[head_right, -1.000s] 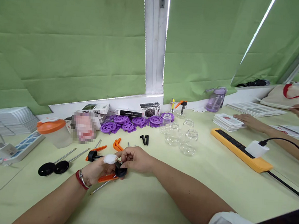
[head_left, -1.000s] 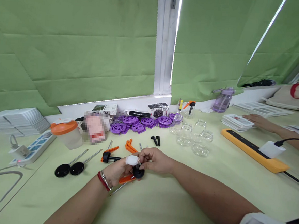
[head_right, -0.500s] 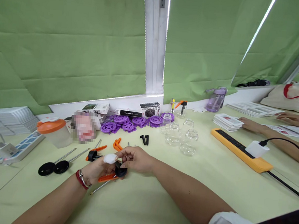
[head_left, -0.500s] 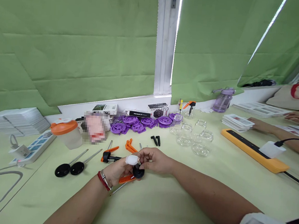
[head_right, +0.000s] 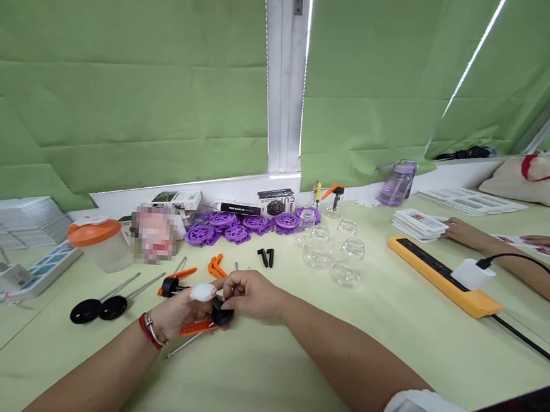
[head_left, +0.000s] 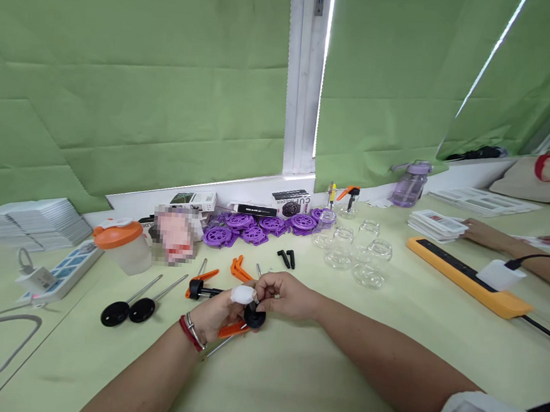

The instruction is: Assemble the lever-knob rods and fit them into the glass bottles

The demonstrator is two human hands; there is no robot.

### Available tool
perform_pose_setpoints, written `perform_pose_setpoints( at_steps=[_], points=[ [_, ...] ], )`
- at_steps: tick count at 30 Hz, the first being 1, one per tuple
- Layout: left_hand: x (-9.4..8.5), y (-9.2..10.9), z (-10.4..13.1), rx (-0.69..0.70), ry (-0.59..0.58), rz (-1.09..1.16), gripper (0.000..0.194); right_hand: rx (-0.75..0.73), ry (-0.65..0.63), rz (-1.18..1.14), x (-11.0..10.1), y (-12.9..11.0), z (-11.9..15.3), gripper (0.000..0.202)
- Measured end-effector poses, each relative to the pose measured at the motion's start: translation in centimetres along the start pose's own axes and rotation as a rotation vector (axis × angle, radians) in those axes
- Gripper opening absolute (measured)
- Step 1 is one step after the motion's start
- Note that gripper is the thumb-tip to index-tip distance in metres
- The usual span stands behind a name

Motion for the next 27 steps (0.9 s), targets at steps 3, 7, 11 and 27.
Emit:
perform_pose_setpoints(
  at_steps=[3,7,11,27],
  points=[
    [0.02,-0.10,0.06,-0.027,0.017,0.010,0.041,-0.012,-0.006,-0.002,0.03,0.08,-0.01,0.023],
    [0.06,0.06,0.10,-0.017,0.031,-0.017,0.043,-0.005,-0.005,-0.017,0.03,0.18,-0.02,0.021],
    [0.06,-0.20,-0.02,-0.035,0.007,-0.023,0.045,-0.023,-0.006,-0.009,0.07,-0.02,-0.04,0.022],
    [0.04,-0.07,-0.02,0.014,-0.023,-0.049,0.043,-0.024,-0.007,0.012,0.03,-0.11,0.01,0.017]
  ],
)
Point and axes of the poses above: each hand's wrist, its own z-axis away from the middle knuckle, its own x-axis out of the palm, y = z × x, the point moved 7 cm from there along -z, towards the middle knuckle, and after that the axes turned 8 degrees about -x, right-handed, at the moved point
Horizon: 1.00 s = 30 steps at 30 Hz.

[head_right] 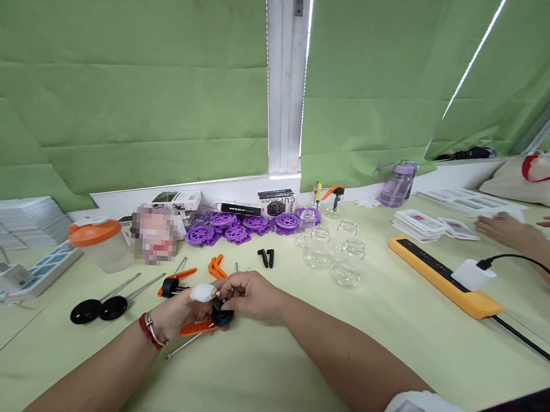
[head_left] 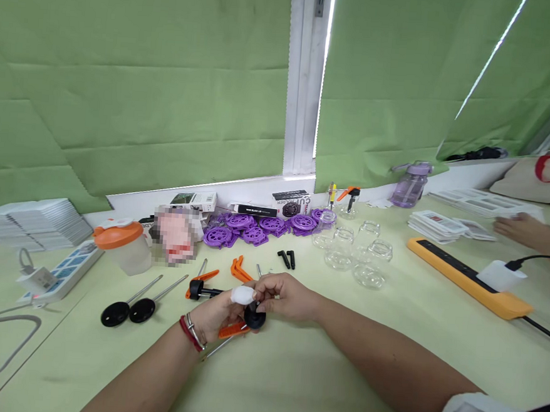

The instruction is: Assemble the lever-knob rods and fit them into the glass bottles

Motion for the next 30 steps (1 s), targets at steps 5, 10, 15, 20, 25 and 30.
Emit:
perform_pose_setpoints(
  at_steps=[5,10,15,20,25,30],
  points=[
    [-0.23,-0.24,-0.05,-0.031,0.030,0.016,0.042,0.003,0.005,-0.002,0.04,-0.20,0.01,0.018],
    [-0.10,-0.24,-0.05,-0.046,0.029,0.019,0.038,-0.047,0.002,0.018,0.06,-0.80,-0.09,0.015],
    [0.25,0.09,0.02,-0.033,0.005,0.015,0.040,-0.019,0.002,0.003,0.02,-0.41,-0.09,0.021],
    [0.35,0.07,0.08,-0.047,0.003,0.029,0.042,-0.017,0.006,0.018,-0.04,-0.38,-0.05,0.019],
    [0.20,0.05,0.12,-0.046,0.025,0.029,0.038,0.001,0.012,0.014,0.00,-0.33,-0.05,0.022],
    [0.04,-0.06,0.16,-0.051,0.041,0.035,0.034,-0.003,0.022,-0.004,0.03,-0.42,-0.09,0.023]
  ],
)
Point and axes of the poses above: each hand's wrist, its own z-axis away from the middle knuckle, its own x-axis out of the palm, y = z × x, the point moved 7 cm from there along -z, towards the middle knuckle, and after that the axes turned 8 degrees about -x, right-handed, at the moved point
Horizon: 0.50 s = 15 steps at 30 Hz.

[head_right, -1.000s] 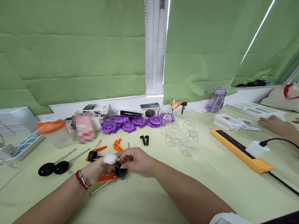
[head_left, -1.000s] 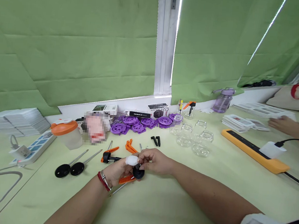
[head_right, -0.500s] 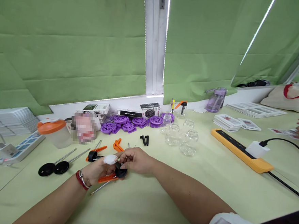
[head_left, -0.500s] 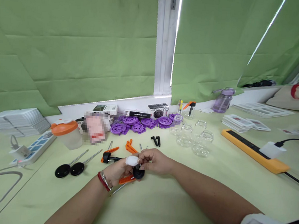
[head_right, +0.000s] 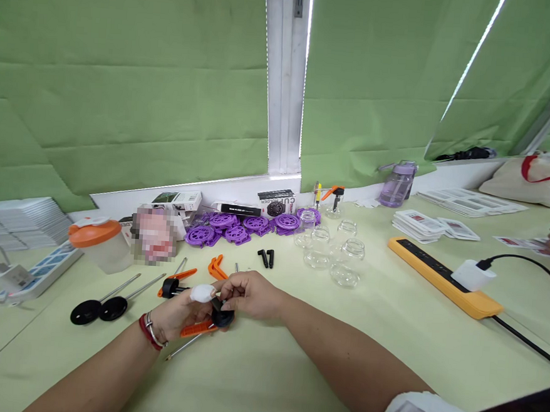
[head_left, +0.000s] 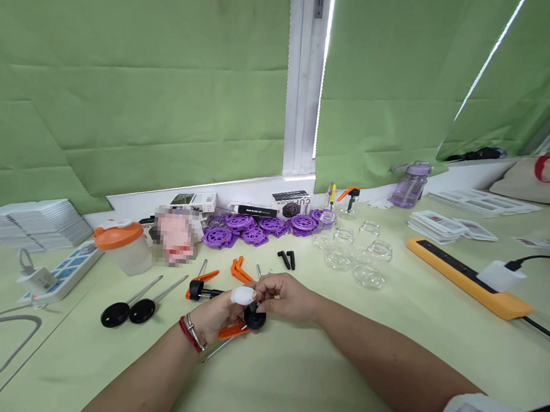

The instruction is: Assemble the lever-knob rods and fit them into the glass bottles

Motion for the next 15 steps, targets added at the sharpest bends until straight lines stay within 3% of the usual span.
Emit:
perform_pose_setpoints(
  at_steps=[15],
  points=[
    [-0.36,-0.15,0.13,0.000,0.041,-0.011,0.036,-0.019,0.009,0.036,-0.02,-0.46,-0.03,0.022]
  ],
)
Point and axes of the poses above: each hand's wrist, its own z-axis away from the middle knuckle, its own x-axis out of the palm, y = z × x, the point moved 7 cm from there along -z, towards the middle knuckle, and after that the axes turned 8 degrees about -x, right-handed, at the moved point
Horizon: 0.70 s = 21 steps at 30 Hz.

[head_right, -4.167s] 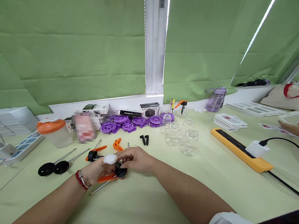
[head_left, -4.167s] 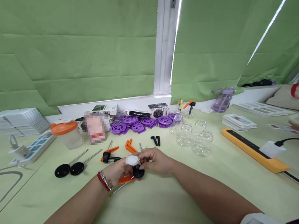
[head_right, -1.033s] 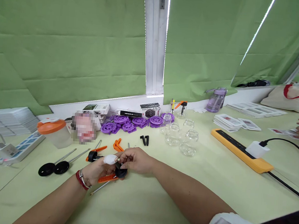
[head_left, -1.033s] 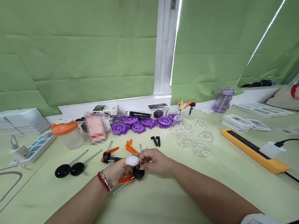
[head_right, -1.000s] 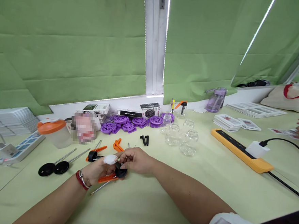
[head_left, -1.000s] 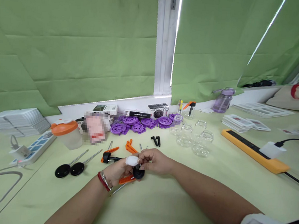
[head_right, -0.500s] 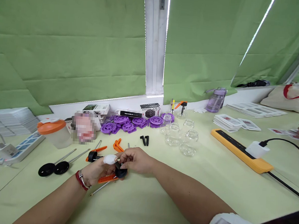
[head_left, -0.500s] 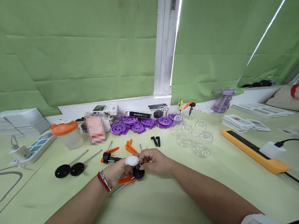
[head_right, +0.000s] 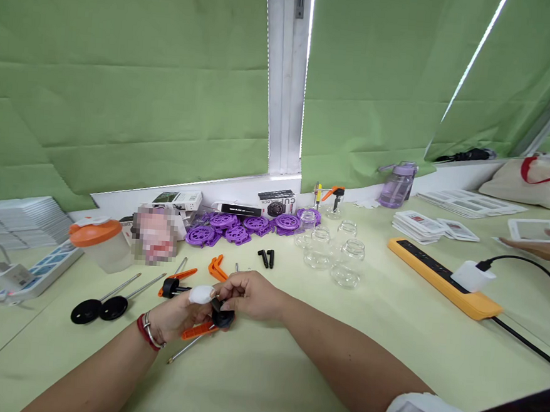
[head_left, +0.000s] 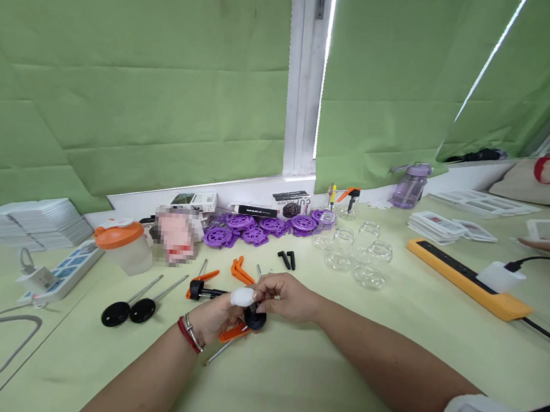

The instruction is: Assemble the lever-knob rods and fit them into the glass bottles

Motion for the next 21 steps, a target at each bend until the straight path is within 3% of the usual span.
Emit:
perform_pose_setpoints(
  at_steps=[8,13,18,21],
  points=[
    [-0.1,-0.4,-0.1,-0.036,-0.004,-0.011,0.040,0.018,0.006,0.005,0.1,0.2,0.0,0.027],
    [-0.1,0.4,0.6,0.003,0.062,-0.094,0.044,0.041,0.023,-0.003,-0.4,-0.4,0.0,0.033],
    [1.6,3.4,3.1,0.315,0.182,-0.290,0.051,0.110,0.112,-0.036,-1.2,-2.6,0.6,0.039],
    [2.5,4.8,4.9,0.598,0.404,-0.536,0.084,0.177,0.008,-0.145,0.3,-3.2,1.0,0.047]
  ],
)
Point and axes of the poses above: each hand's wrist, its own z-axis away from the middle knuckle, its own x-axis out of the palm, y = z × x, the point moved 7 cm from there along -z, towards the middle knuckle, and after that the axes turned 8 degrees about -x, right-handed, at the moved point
